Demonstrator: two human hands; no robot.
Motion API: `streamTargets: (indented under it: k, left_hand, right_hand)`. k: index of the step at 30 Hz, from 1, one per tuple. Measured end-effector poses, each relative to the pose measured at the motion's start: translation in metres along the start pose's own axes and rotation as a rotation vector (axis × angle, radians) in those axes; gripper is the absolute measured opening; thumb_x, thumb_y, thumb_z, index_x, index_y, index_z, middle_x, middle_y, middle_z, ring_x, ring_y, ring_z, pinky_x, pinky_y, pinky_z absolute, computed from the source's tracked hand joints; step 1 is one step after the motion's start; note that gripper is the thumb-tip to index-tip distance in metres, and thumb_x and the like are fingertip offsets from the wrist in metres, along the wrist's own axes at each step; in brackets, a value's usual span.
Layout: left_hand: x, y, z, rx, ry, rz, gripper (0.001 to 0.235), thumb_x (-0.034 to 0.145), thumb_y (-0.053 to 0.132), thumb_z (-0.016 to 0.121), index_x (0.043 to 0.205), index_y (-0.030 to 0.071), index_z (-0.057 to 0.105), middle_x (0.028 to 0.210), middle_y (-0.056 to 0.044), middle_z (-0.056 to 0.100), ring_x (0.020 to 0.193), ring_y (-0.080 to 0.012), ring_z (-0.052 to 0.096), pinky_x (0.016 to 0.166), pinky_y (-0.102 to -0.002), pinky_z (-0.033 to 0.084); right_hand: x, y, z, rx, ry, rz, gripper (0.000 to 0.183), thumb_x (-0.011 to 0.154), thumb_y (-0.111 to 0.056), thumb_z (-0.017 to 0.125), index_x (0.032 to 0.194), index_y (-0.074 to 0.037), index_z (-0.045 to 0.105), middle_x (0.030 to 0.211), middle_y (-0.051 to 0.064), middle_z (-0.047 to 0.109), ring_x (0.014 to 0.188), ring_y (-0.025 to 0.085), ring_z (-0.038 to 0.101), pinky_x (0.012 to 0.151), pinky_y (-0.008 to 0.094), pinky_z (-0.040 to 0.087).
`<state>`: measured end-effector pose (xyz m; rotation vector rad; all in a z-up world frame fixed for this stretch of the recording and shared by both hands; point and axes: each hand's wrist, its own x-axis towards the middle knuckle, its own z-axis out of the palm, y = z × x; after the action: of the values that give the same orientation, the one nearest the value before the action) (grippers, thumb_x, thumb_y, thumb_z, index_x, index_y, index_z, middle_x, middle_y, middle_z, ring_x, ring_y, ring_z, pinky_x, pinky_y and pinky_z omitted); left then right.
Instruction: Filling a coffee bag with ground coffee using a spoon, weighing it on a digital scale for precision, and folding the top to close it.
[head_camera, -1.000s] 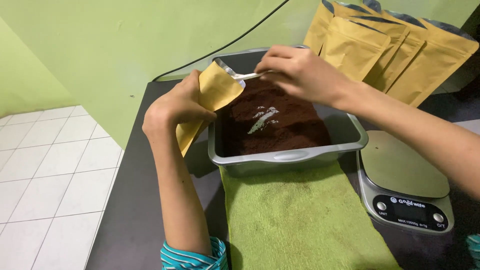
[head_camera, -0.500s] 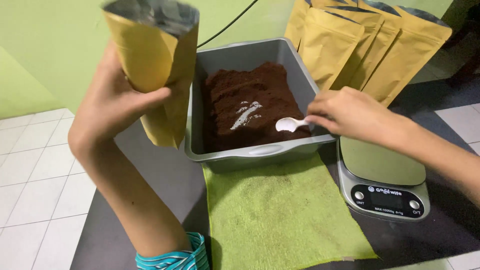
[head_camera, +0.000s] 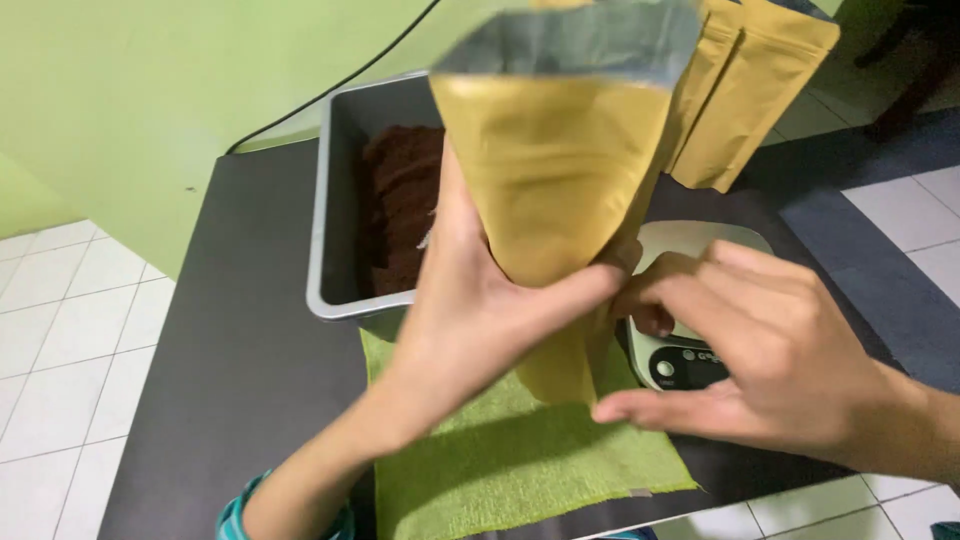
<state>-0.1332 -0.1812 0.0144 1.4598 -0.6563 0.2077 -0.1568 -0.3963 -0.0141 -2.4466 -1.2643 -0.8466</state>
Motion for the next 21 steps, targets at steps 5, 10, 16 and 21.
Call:
streamTargets:
  k: [5, 10, 16, 21]
  left_hand:
    - [-0.026, -0.036, 0.019, 0.063, 0.046, -0.047, 0.107, 0.072, 0.031, 0.079, 0.145, 0.008, 0.004, 0.145, -0.025, 0.029, 0.138, -0.0346, 0.040, 0.115, -0.043, 0.044]
    - [-0.060, -0.084, -0.009, 0.183, -0.058, -0.085, 0.122, 0.076, 0.042, 0.081, 0.157, 0.010, -0.005, 0.152, -0.027, 0.032, 0.144, -0.0357, 0.040, 0.126, -0.045, 0.030]
    - [-0.075, -0.109, -0.026, 0.508, -0.197, 0.090, 0.095, 0.089, 0.023, 0.081, 0.156, -0.003, 0.018, 0.153, -0.022, 0.035, 0.145, -0.0333, 0.038, 0.127, -0.048, 0.031]
    - [-0.078, -0.098, -0.021, 0.500, -0.042, 0.296, 0.104, 0.086, 0.025, 0.092, 0.158, 0.004, 0.020, 0.150, -0.020, 0.037, 0.138, -0.0281, 0.049, 0.122, -0.041, 0.054]
  right_hand:
    - [-0.052, 0.024, 0.041, -0.196, -0.170, 0.099, 0.046, 0.089, -0.052, 0.076, 0.084, -0.007, 0.065, 0.078, 0.006, 0.068, 0.064, 0.023, 0.063, 0.062, 0.039, 0.053]
    - [-0.081, 0.032, 0.075, -0.175, -0.458, 0.208, 0.049, 0.095, -0.062, 0.059, 0.104, -0.015, 0.070, 0.092, 0.004, 0.073, 0.070, 0.027, 0.074, 0.057, 0.049, 0.062]
    - [-0.078, 0.026, 0.083, 0.050, -0.245, 0.336, 0.026, 0.098, -0.029, 0.063, 0.079, -0.013, 0.074, 0.052, 0.001, 0.065, 0.040, 0.022, 0.058, 0.045, 0.044, 0.049]
    - [-0.073, 0.027, 0.056, 0.180, -0.015, 0.338, 0.011, 0.090, -0.017, 0.072, 0.085, -0.008, 0.077, 0.066, 0.003, 0.070, 0.053, 0.019, 0.059, 0.054, 0.035, 0.043]
